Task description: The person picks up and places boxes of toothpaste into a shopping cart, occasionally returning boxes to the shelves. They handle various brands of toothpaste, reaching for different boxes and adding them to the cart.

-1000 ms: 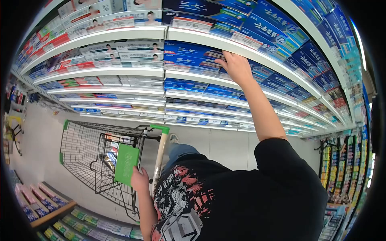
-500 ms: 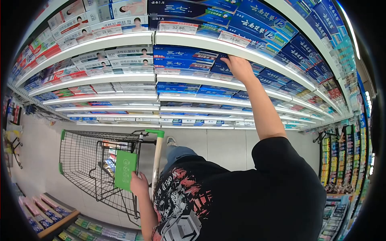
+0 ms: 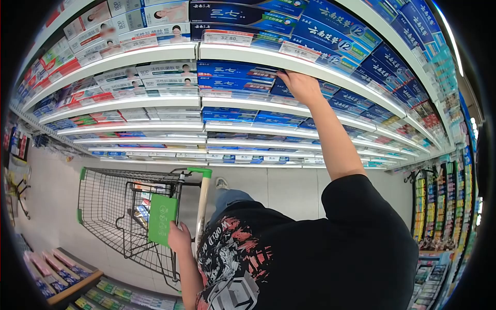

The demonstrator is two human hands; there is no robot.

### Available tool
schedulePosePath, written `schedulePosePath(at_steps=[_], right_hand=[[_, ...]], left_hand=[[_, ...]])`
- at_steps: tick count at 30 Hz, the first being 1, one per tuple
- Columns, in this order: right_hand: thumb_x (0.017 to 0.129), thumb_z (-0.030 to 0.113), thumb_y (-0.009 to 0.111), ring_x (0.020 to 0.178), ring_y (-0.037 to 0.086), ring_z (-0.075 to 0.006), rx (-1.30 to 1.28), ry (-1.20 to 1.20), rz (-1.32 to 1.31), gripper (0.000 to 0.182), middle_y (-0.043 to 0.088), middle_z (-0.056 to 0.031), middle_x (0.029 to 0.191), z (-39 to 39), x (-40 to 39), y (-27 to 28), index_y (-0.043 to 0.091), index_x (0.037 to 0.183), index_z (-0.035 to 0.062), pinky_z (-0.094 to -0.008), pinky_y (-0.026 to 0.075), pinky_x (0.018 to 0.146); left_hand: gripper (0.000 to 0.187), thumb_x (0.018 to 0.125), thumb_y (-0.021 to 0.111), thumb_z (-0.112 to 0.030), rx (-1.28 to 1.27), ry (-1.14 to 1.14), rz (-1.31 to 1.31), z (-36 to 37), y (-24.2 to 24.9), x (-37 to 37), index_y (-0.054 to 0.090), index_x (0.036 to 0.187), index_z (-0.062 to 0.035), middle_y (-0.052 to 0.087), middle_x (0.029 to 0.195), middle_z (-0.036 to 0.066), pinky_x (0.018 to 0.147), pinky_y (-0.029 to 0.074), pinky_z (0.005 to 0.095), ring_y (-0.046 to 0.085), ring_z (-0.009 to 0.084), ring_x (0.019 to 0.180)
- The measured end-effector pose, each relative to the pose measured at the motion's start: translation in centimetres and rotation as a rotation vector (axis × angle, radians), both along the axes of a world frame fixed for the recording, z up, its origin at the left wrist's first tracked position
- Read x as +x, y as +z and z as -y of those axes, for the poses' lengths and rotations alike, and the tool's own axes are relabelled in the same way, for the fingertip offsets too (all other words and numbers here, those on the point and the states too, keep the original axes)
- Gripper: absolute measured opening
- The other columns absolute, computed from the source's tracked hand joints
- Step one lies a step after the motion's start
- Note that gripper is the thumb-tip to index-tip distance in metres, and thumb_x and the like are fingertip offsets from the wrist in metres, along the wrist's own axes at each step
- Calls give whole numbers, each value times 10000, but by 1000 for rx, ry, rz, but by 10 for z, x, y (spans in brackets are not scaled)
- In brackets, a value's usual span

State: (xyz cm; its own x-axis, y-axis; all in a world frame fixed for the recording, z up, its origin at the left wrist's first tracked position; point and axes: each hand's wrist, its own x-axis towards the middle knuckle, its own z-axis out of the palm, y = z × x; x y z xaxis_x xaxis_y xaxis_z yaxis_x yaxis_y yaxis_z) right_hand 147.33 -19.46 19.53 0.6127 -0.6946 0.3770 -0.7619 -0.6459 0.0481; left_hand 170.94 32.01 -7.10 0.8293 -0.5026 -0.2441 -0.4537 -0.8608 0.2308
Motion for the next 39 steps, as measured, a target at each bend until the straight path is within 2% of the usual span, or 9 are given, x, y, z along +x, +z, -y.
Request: schedulePosePath(at_steps=[7,9,12,16,22,27,29,32,39], right_hand=[[1059,491,544,1251,601,-409,-87,18,-15,520,647,-197,1360,-1,-6,-5,627,1381,91,-486,520,1011],[992,455,652,1222,632,-364,-211,25,1,541,664,-157,1341,-5,-12,-14,614,1369,70,-461,535,997],[858,228,785,1215,642,-301,-343,313,176,567,670,-122,1333,-35,-16,-24,614,1353,13,-416,497,1059],[869,119,754,1278,626,-266,-453,485,122,541,653,-106,1400,-64,-13,-43,628,1388,34,-428,480,1095],[931,141,725,1118,669,-267,-197,380,268,186,731,-43,1154,-52,-31,-80,736,1109,90,-407,505,992],[995,182,689,968,705,-272,35,284,516,165,766,-104,1056,-32,-49,-110,756,1083,59,-380,548,894],[1015,224,686,914,718,-230,615,-104,875,212,773,-100,1043,-28,-52,-118,757,1097,42,-357,563,837],[1029,254,677,913,718,-189,583,-34,676,265,771,-90,1050,-32,-51,-119,739,1152,27,-327,563,813],[999,238,695,917,727,-228,648,94,688,263,766,-113,1010,-39,-1,-105,705,1165,34,-361,578,840]], left_hand=[[321,978,625,-349,29,12,-31,4,8,0,648,1132,-68,749,929,222,722,572,553,727,443,838],[310,977,627,-351,-16,7,1,0,1,1,643,1099,-67,745,906,223,709,569,548,726,443,834],[352,975,630,-364,-12,-10,0,-1,-2,2,638,1146,-56,743,904,234,703,569,555,722,457,818],[346,977,628,-364,11,-17,10,-1,0,2,632,1123,-50,741,885,233,688,567,554,722,457,805],[324,971,641,-345,-17,-20,33,0,3,-1,636,1099,-47,736,860,237,673,565,562,723,455,792],[326,969,644,-335,-7,-7,28,1,6,-1,639,1110,-41,740,866,235,676,564,565,724,452,783],[331,970,644,-332,8,-24,15,1,8,-2,638,1124,-40,742,865,233,677,566,561,725,451,779],[321,970,643,-329,-44,-34,64,-2,1,-2,631,1104,-37,736,845,243,662,566,560,722,456,766],[309,970,640,-314,-12,-40,25,4,16,-3,627,1055,-18,736,865,250,673,560,563,720,461,781]])
